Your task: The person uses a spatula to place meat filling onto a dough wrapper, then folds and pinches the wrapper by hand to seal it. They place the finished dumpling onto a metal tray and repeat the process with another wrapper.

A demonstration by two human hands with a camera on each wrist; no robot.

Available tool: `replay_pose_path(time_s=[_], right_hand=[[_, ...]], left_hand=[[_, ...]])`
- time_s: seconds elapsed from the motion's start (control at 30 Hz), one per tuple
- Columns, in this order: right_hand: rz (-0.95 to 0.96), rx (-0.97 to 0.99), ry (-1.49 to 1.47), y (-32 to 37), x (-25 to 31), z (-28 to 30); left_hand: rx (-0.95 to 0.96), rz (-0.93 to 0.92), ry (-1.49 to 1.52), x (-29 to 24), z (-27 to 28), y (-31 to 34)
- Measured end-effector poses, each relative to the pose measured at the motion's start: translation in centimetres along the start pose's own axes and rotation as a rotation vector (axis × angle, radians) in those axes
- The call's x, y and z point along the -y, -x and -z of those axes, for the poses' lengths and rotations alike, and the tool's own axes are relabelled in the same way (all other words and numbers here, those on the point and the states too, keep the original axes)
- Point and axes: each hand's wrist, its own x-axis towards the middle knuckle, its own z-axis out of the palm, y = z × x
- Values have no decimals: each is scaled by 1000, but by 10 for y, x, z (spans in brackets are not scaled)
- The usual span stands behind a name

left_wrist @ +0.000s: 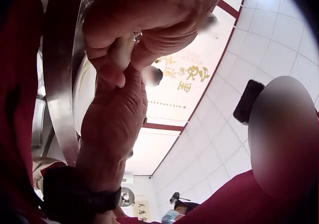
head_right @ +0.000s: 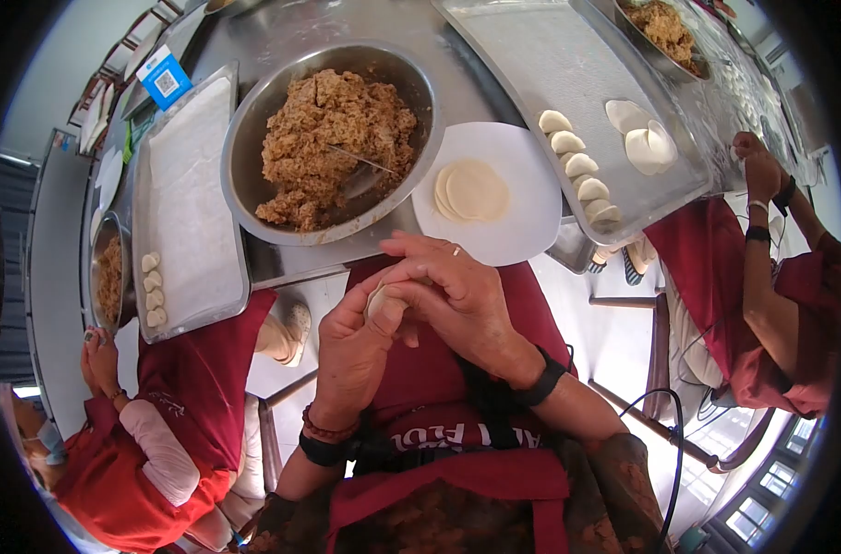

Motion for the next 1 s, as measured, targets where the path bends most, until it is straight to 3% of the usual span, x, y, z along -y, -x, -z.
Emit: replay_pose_path(time_s=[0.27, 0.37, 0.57, 0.67, 1.0], right_hand=[[122, -46, 0, -6, -9, -12], [-106, -108, -173, 1, 3, -11], [-493, 107, -805, 4, 7, -5], [-515, 64, -959, 7, 4, -11], [-459, -42, -1028, 9, 3, -15]], left_hand=[[-84, -50, -67, 5, 8, 0], [-123, -98, -21, -3, 7, 0], [-95, -230, 61, 2, 6, -1], [-106, -253, 57, 5, 2, -1], [-113, -231, 28, 11, -4, 0]])
